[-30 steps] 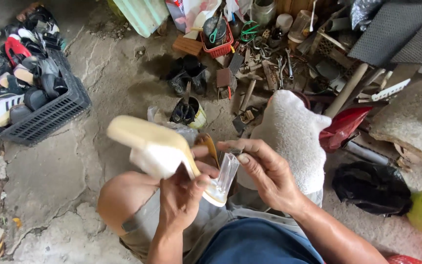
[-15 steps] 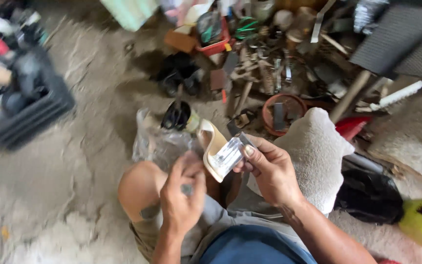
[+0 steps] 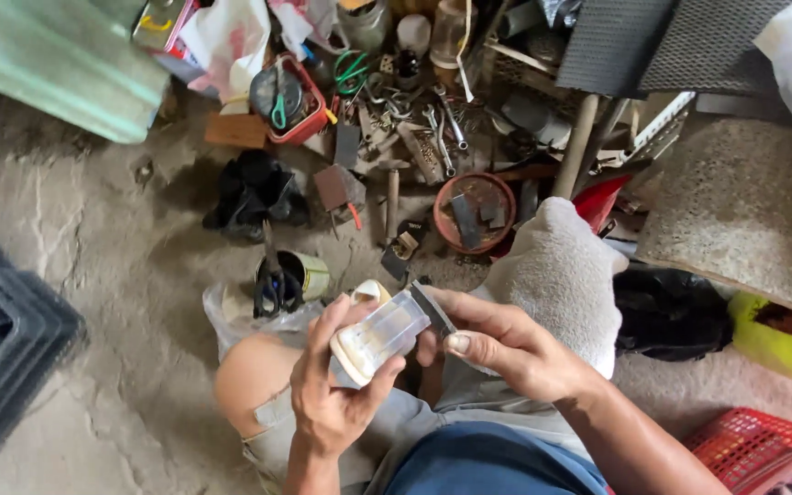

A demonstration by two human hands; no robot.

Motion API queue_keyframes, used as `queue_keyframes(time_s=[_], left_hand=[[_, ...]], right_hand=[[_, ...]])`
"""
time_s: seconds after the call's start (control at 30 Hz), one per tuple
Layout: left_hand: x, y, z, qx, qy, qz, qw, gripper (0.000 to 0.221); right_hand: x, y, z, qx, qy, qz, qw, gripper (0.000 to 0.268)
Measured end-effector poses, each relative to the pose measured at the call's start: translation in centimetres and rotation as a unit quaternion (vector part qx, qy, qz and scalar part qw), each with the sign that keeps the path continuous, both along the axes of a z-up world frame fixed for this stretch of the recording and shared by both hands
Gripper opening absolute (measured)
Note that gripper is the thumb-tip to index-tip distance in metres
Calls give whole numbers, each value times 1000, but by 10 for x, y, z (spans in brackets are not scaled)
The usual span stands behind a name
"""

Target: Repairing a high-heeled shoe by replacing the heel tip and trimming sole material using scissors and adhesive.

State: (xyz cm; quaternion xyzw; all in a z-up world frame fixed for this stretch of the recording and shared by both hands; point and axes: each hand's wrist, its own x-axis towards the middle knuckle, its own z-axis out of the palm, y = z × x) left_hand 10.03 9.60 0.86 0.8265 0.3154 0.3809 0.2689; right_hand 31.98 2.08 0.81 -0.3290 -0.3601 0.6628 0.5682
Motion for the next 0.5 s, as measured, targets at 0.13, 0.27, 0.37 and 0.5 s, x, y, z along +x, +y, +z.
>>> queue_keyframes(time_s=[0.13,0.27,0.37,0.5], left_hand=[[4,16,11,18,7,-15,1000,75],[7,29,16,93,-4,-48,994,70],[6,34,16,121,22,-40,992,67],[-3,36,20,114,32,-33,992,67]], right_hand=[[0,10,1,34,-93,-36,994,51],[-9,20,-6,36,-113,-98,988,40],[-15,19,-22,25,-24,-106,994,40],[-21,22,-22,10,-45,-93,995,44]])
